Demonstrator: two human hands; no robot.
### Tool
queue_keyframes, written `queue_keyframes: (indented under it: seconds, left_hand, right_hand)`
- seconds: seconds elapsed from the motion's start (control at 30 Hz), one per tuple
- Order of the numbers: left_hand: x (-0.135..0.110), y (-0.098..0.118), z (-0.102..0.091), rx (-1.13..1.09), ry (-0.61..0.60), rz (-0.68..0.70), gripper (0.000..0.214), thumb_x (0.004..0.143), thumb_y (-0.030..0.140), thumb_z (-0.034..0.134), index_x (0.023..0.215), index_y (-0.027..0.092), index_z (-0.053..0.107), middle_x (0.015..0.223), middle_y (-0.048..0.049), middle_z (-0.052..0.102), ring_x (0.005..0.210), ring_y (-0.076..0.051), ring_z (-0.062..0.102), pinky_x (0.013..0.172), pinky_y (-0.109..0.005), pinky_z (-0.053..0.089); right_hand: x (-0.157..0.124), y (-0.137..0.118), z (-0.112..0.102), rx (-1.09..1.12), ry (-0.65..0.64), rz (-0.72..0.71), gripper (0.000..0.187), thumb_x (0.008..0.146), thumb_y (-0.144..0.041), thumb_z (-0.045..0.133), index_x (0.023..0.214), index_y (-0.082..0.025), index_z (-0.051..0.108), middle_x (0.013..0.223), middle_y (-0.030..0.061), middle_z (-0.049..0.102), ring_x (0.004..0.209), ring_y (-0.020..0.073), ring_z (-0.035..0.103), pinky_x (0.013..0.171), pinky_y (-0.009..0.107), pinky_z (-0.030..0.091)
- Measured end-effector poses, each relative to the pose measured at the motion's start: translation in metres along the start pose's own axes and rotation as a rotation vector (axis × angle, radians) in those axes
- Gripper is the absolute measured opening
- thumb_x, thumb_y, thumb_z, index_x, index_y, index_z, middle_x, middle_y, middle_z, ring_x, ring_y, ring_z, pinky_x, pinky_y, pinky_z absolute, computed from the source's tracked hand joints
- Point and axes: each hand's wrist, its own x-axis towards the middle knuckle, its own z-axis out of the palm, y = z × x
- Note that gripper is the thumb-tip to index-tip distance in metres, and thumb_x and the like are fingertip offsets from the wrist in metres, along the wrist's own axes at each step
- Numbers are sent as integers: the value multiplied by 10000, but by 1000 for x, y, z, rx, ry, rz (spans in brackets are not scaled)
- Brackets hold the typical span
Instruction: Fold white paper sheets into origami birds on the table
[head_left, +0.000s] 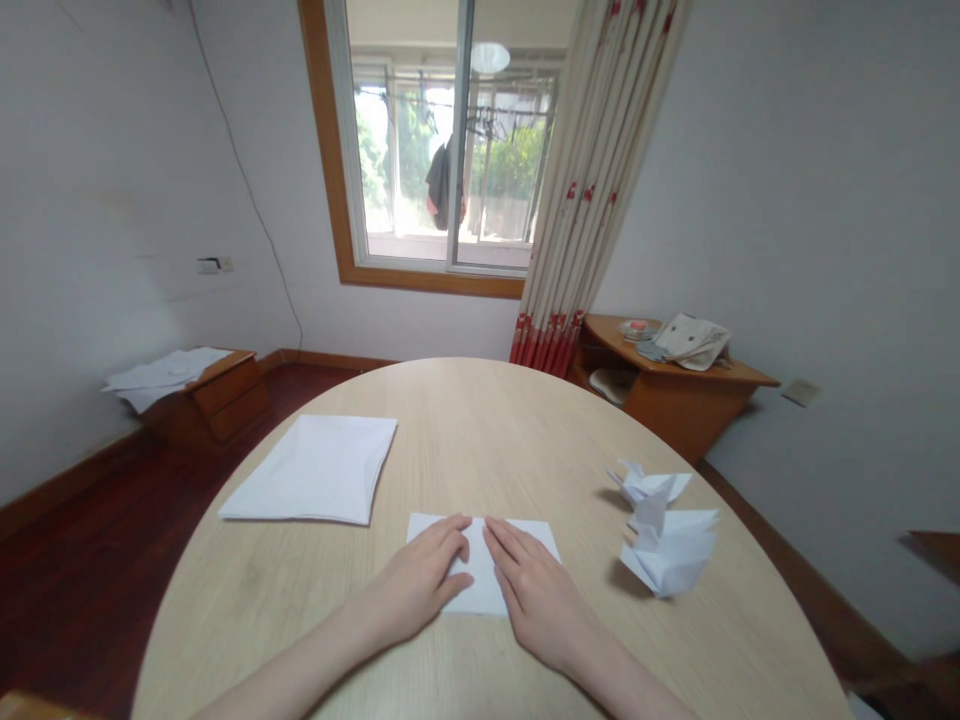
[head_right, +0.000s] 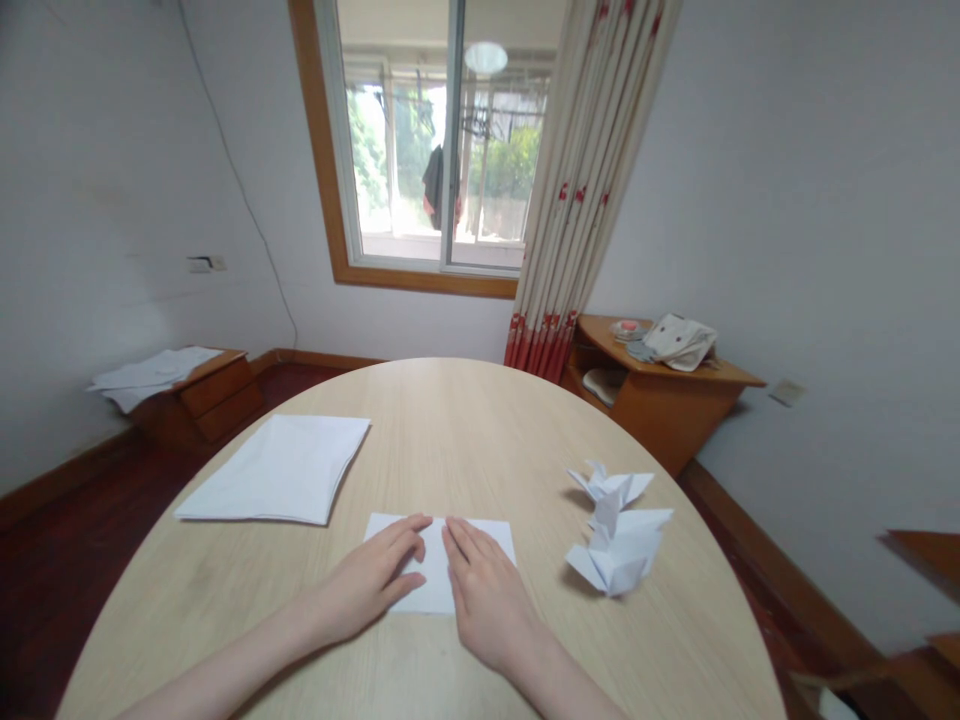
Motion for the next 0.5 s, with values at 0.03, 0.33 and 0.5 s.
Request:
queue_keyframes:
  seconds: [0.03, 0.33, 0.5]
  left_hand:
    - [0, -1, 1, 5, -7, -16, 109, 893, 203, 573, 999, 207, 550, 1398, -99, 497, 1316, -247, 433, 1050, -422, 412]
    - [-3, -8, 6, 251, -107, -23, 499, 1000, 413, 348, 1458, 219, 303, 1520, -81, 334, 1423, -261, 235, 1145, -538, 192]
    - [-2, -6, -12, 236, -202, -22, 584, 963, 462, 421, 1479, 228, 277, 1549, -72, 258, 1431, -272, 209, 1150, -518, 169]
  right_hand:
    - [0, 1, 3, 10, -15, -1, 463, 942, -147, 346, 1392, -102, 444, 1439, 143, 454, 1329, 229, 416, 1056, 418, 409]
    - [-2, 19, 10, -19, -70, 71, 531, 991, -393, 365, 1491, -250, 255, 1533, 56, 273, 1421, 309, 204, 1083, 566, 333]
    - [0, 23, 3, 10, -144, 92, 598, 988, -500, 310, 1484, -168, 279, 1534, 73, 260, 1418, 299, 220, 1110, 529, 317]
